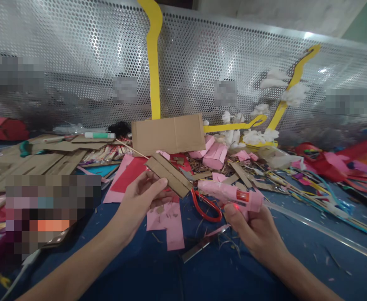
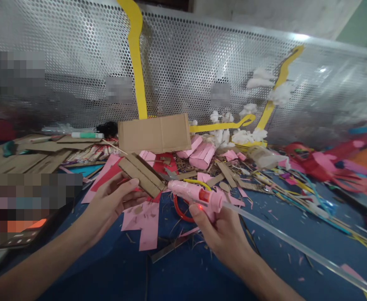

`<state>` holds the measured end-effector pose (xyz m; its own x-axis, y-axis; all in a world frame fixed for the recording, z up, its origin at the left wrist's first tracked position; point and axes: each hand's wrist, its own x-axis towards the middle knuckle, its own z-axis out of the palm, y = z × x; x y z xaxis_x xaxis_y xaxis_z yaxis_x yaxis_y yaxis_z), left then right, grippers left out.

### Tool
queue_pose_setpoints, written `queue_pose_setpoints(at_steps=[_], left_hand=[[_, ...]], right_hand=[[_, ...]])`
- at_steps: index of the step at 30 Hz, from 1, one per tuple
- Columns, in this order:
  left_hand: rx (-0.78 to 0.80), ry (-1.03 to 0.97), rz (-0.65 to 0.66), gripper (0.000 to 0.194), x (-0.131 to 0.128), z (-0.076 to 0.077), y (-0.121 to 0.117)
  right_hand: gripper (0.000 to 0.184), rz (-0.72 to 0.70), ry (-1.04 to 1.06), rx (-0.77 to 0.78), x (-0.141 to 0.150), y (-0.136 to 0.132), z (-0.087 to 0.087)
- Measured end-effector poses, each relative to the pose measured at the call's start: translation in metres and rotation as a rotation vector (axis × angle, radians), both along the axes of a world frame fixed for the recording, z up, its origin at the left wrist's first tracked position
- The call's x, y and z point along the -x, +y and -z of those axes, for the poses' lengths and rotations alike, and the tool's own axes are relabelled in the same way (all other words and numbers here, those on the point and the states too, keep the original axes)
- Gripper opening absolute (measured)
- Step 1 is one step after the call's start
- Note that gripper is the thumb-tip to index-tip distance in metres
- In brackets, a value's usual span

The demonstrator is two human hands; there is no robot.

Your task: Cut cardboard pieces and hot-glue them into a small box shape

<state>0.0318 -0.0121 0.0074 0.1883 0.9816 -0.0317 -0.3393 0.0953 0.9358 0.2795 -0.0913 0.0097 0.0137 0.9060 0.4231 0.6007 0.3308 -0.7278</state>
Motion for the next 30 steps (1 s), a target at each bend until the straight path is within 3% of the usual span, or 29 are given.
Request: queue_pose_setpoints(at_steps=[14, 30], left_hand=[[0.002, 0.073, -0.001, 0.045, -0.0012, -0.0064, -0.0023], [-0.031, 0.096, -0.003, 0.043, -0.0013, -0.0032, -0.0014]], right_hand=[[0.045, -0.015, -0.098, 0.028, 0.0039, 0.0003, -0.0042], [0.042, -0.024, -0.179, -0.067, 0.0036, -0.0004, -0.0063]])
